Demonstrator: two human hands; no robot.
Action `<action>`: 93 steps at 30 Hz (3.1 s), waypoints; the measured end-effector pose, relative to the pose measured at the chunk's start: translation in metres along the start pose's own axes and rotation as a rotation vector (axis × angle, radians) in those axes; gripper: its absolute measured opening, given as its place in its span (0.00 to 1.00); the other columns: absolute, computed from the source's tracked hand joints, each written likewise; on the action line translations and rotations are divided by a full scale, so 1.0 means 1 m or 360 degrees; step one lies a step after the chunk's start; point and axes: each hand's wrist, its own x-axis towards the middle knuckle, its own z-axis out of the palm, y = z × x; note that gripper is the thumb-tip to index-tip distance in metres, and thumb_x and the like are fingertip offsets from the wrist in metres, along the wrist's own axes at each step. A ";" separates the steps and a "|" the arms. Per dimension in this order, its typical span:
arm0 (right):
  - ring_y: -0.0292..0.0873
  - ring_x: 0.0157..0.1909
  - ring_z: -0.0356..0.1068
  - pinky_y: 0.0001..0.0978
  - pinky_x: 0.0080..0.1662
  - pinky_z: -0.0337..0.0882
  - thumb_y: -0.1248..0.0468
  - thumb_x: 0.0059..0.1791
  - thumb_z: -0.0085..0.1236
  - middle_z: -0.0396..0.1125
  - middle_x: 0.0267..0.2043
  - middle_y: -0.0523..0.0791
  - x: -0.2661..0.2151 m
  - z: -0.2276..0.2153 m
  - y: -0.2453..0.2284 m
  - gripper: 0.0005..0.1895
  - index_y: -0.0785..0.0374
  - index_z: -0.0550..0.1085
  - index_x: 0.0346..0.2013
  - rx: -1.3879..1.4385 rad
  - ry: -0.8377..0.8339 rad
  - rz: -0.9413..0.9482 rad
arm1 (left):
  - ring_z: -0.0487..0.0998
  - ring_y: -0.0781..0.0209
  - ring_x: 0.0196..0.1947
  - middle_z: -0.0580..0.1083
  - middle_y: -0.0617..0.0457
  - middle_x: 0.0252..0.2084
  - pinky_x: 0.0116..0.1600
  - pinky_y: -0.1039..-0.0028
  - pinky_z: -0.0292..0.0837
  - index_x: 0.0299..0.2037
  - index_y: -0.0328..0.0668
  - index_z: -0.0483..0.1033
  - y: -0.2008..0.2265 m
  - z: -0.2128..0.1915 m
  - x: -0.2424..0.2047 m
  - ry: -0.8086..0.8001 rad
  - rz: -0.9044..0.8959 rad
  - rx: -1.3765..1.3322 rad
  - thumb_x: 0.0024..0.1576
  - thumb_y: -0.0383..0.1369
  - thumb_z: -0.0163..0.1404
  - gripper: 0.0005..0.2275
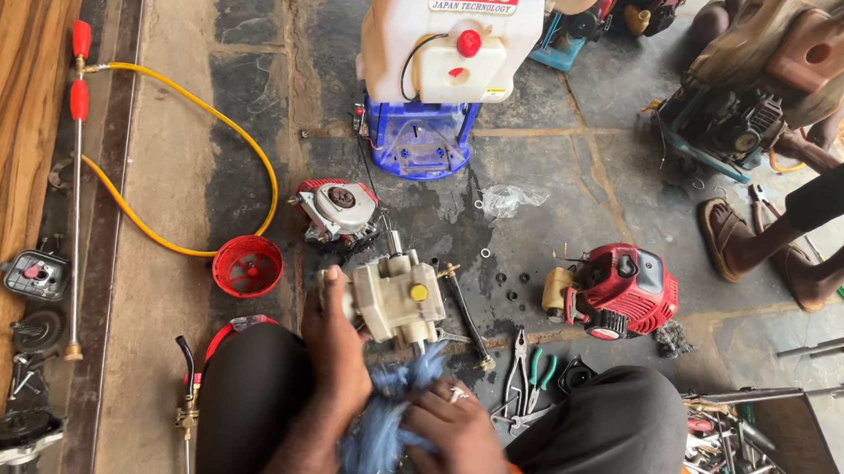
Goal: The person sits on the floor and wipes a small engine component with a blue cloth. They then handle a brass fitting, inserting a washer and wiping it with the cloth. The person also picks up a small packet and opens it.
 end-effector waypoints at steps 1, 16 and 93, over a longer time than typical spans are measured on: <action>0.53 0.56 0.73 0.47 0.59 0.70 0.69 0.34 0.58 0.76 0.49 0.51 -0.010 -0.016 0.004 0.24 0.66 0.79 0.46 0.0196 -0.0141 0.0080 | 0.75 0.63 0.41 0.76 0.54 0.45 0.39 0.68 0.69 0.57 0.48 0.73 0.007 -0.001 0.002 -0.0029 -0.0155 0.0034 0.57 0.53 0.49 0.24; 0.39 0.43 0.75 0.35 0.45 0.76 0.67 0.51 0.50 0.73 0.45 0.44 -0.023 -0.068 0.034 0.14 0.63 0.70 0.52 0.2280 0.0541 0.1650 | 0.78 0.65 0.45 0.77 0.58 0.46 0.50 0.65 0.77 0.54 0.47 0.73 0.061 0.011 -0.020 -0.0515 0.0265 0.0091 0.51 0.46 0.58 0.23; 0.46 0.45 0.73 0.41 0.49 0.74 0.51 0.55 0.50 0.70 0.47 0.50 -0.016 -0.041 0.057 0.21 0.66 0.70 0.52 0.2373 0.0630 0.1836 | 0.81 0.52 0.40 0.78 0.44 0.43 0.44 0.62 0.80 0.54 0.37 0.71 0.049 -0.016 0.004 -0.0542 -0.0571 -0.0246 0.56 0.57 0.51 0.30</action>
